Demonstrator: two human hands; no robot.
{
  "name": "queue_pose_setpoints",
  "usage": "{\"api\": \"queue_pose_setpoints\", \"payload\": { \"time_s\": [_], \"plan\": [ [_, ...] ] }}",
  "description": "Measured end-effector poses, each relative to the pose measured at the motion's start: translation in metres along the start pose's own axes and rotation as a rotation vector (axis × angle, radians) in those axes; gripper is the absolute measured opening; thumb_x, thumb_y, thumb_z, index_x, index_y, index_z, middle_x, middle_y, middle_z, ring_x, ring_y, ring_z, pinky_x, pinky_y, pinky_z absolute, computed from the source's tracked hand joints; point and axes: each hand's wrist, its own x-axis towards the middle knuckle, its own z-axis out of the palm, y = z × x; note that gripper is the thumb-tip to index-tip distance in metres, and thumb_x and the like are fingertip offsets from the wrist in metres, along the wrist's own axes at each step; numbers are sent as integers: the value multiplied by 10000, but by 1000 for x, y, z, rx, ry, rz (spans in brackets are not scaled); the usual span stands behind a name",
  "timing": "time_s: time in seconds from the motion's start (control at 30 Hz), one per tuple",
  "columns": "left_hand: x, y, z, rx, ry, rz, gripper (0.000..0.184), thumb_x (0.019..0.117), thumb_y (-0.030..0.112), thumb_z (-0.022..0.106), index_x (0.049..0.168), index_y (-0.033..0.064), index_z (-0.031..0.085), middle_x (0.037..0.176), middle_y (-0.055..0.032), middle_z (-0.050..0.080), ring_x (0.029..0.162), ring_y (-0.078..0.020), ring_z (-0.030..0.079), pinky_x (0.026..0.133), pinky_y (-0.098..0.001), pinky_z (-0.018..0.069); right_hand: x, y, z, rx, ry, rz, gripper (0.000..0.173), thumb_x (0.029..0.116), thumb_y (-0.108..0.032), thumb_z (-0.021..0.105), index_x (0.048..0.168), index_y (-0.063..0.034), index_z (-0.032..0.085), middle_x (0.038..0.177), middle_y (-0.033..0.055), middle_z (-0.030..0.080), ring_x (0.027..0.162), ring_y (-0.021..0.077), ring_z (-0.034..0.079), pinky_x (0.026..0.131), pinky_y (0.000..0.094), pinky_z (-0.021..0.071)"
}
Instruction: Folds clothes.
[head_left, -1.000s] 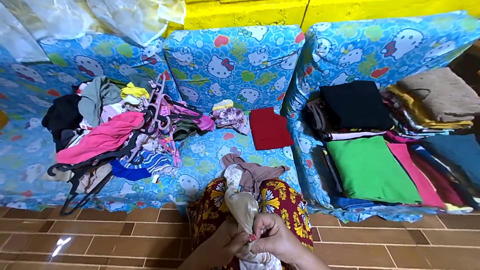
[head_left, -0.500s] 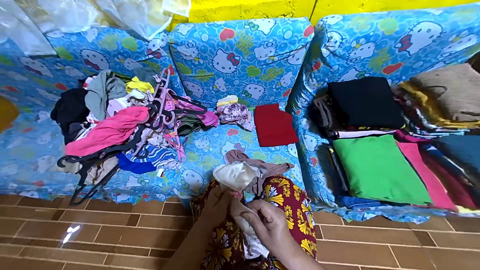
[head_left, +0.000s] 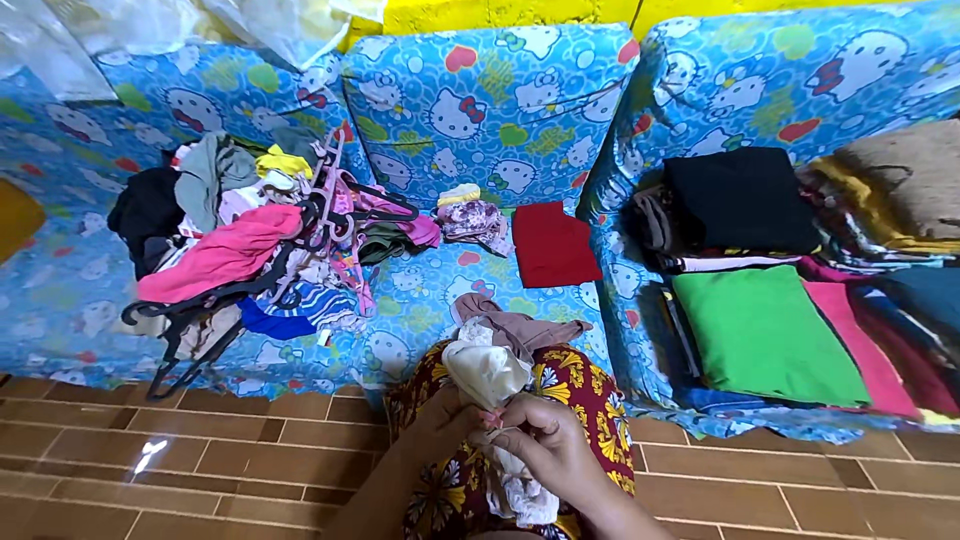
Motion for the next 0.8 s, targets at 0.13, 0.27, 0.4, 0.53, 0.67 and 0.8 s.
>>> {"api": "queue_pose_setpoints", "payload": {
  "time_s": [0.13, 0.27, 0.4, 0.53, 0.67, 0.8],
  "plan": [
    [-4, 1, 6, -14, -11, -21, 229, 1079, 314, 465, 1098, 254, 686, 1026, 258, 690, 960, 179, 598, 854, -84, 510, -5, 3, 2, 204, -13, 146, 105, 907, -164, 744, 875, -94, 673, 800, -96, 678, 751, -86, 611, 689, 105, 518],
    [-7, 6, 12, 136, 21, -4, 204, 1063, 158, 480, 1044, 54, 654, 1010, 131, 692, 995, 163, 579, 901, -100, 487, -10, 4, 6, 256, 40, 210, 101, 874, -143, 763, 864, -146, 662, 777, -140, 663, 735, -92, 609, 682, 108, 520],
    [-6, 9, 14, 266, 21, 44, 232, 1064, 152, 477, 1045, -12, 639, 1054, 60, 697, 1060, 155, 566, 968, -105, 459, -13, 6, 7, 281, 61, 204, 102, 883, -133, 754, 858, -152, 657, 756, -151, 650, 715, -103, 593, 669, 94, 503],
    [-6, 10, 15, 302, 12, 49, 236, 1066, 146, 469, 1056, -22, 635, 1070, 40, 697, 1081, 148, 565, 985, -99, 447, -12, 7, 6, 311, 66, 251, 151, 848, -108, 770, 809, -172, 639, 713, -173, 615, 667, -114, 556, 626, 84, 472],
    [3, 4, 16, 483, 138, -50, 291, 1023, 98, 483, 951, -130, 648, 923, -131, 701, 934, 12, 638, 908, -151, 485, -5, 19, 8, 192, 148, 303, 78, 858, -82, 725, 820, -111, 663, 694, -155, 602, 624, -110, 531, 593, 88, 453],
    [15, 1, 14, 233, 463, -260, 221, 1019, 65, 459, 916, 22, 650, 803, 116, 672, 780, 90, 629, 779, -164, 543, 1, 11, 4, -66, 91, 83, 169, 940, -137, 665, 832, -10, 636, 687, -14, 596, 616, -51, 524, 588, 98, 442]
  ]
}}
